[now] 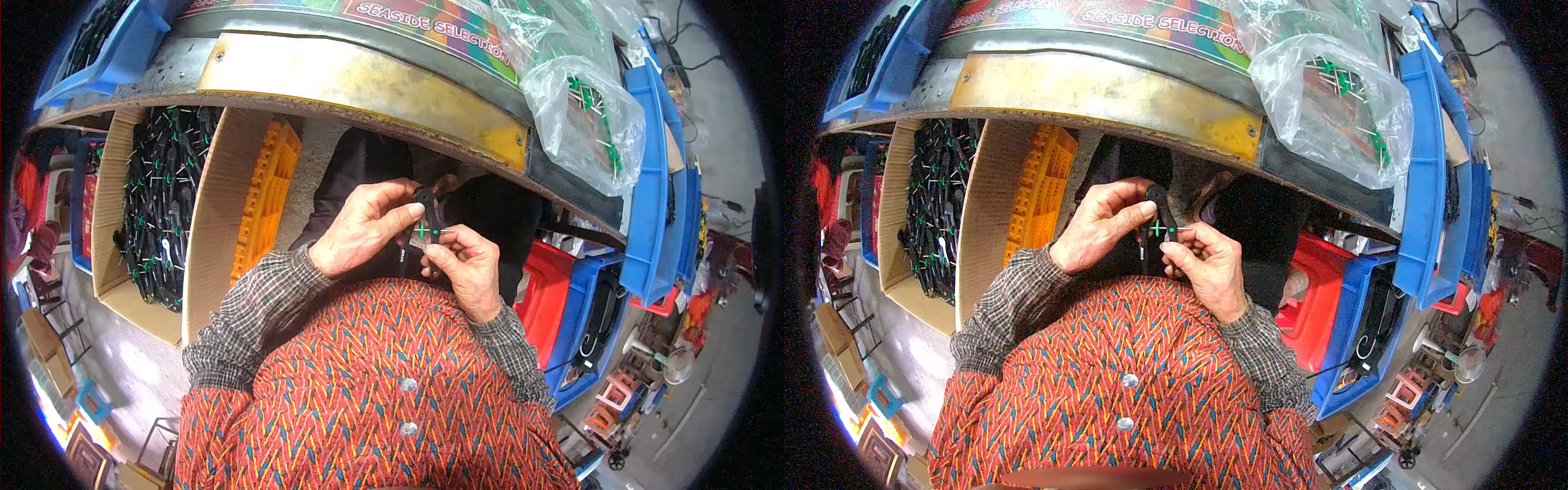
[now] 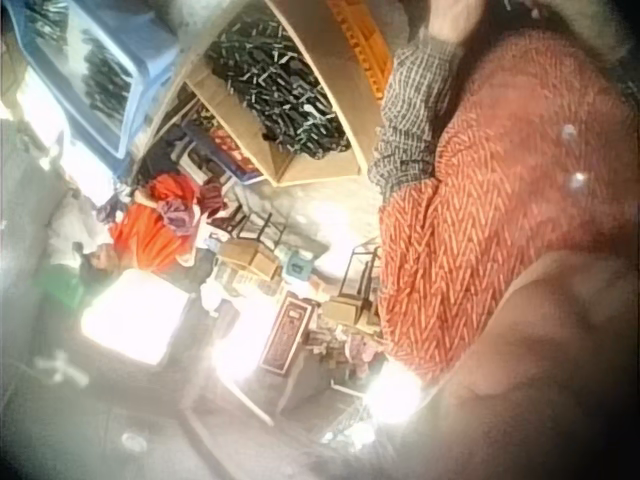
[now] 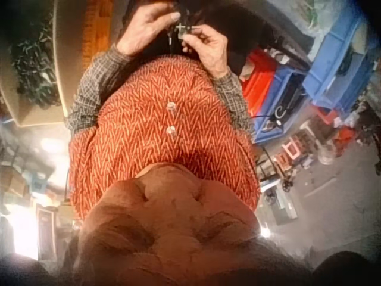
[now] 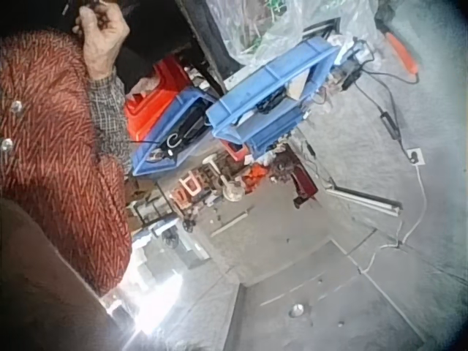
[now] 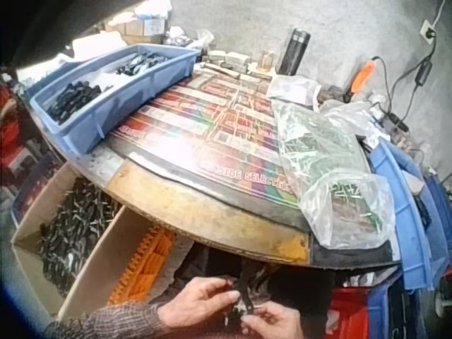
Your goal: The person assembles small plastic electrical components and wire connectors by hand at a manufacturing workbench.
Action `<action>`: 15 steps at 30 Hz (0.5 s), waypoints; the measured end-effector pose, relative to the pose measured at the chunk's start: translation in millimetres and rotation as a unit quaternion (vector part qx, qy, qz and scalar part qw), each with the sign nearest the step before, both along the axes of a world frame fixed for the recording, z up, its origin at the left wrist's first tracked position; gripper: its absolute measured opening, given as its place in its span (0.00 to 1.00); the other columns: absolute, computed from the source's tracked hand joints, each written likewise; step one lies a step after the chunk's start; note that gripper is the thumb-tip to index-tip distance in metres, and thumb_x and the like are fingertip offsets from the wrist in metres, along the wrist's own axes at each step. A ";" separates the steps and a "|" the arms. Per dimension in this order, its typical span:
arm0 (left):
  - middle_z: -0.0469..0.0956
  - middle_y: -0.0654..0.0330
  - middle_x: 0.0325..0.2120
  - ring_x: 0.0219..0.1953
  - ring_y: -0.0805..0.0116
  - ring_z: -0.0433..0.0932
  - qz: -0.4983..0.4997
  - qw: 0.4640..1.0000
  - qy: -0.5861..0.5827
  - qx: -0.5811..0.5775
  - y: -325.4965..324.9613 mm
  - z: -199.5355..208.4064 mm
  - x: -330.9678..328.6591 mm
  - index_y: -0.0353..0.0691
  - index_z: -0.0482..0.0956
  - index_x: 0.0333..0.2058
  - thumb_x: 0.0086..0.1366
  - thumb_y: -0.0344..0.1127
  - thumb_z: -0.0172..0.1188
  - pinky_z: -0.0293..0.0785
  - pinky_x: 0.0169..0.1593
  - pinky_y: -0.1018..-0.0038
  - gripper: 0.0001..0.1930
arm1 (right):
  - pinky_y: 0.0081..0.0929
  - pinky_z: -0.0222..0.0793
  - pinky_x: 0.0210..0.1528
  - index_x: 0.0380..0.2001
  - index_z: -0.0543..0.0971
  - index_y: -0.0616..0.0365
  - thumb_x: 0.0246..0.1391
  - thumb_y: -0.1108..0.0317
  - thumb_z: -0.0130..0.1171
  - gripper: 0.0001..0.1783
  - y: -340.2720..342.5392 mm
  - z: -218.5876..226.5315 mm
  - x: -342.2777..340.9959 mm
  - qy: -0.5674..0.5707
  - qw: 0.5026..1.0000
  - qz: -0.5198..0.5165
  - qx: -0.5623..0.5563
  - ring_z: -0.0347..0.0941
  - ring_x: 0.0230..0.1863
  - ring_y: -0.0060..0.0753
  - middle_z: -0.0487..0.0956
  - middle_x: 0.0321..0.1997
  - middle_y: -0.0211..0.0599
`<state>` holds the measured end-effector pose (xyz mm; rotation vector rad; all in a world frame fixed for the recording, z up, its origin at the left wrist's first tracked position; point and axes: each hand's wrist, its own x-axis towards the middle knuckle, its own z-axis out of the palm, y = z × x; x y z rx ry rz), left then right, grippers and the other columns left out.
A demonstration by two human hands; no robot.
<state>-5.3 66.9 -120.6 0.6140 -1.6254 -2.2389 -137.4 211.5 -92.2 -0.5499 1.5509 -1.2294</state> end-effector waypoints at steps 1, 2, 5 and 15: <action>0.77 0.67 0.31 0.35 0.81 0.72 -0.005 1.000 -0.005 -0.011 -1.5 -1.5 2.0 0.33 0.77 0.41 0.67 0.35 0.54 0.71 0.39 0.80 0.11 | 0.14 0.71 0.28 0.34 0.77 0.63 0.54 0.73 0.61 0.06 -1.8 -0.2 1.4 0.002 1.000 0.002 0.002 0.73 0.25 0.16 0.78 0.26 0.30; 0.77 0.67 0.31 0.35 0.81 0.72 -0.003 1.000 -0.003 -0.009 -2.0 -3.3 3.8 0.33 0.77 0.41 0.67 0.35 0.54 0.71 0.39 0.80 0.11 | 0.14 0.71 0.28 0.34 0.77 0.63 0.54 0.72 0.61 0.06 -3.6 -0.5 2.9 0.007 1.000 0.009 0.003 0.73 0.25 0.16 0.78 0.26 0.30; 0.77 0.67 0.30 0.33 0.81 0.72 0.016 1.000 -0.004 -0.014 -0.4 -3.0 -0.1 0.32 0.77 0.41 0.67 0.36 0.54 0.71 0.37 0.81 0.12 | 0.14 0.71 0.27 0.33 0.77 0.63 0.53 0.72 0.61 0.06 -3.5 -0.9 1.6 0.004 1.000 0.011 -0.002 0.73 0.25 0.16 0.78 0.26 0.30; 0.74 0.70 0.25 0.29 0.85 0.68 0.023 0.997 -0.008 0.079 -7.0 2.2 -6.0 0.34 0.77 0.36 0.67 0.37 0.55 0.67 0.32 0.83 0.11 | 0.15 0.71 0.28 0.36 0.78 0.64 0.54 0.70 0.62 0.09 -10.3 2.0 -3.2 -0.003 0.999 0.030 -0.022 0.73 0.25 0.16 0.78 0.26 0.30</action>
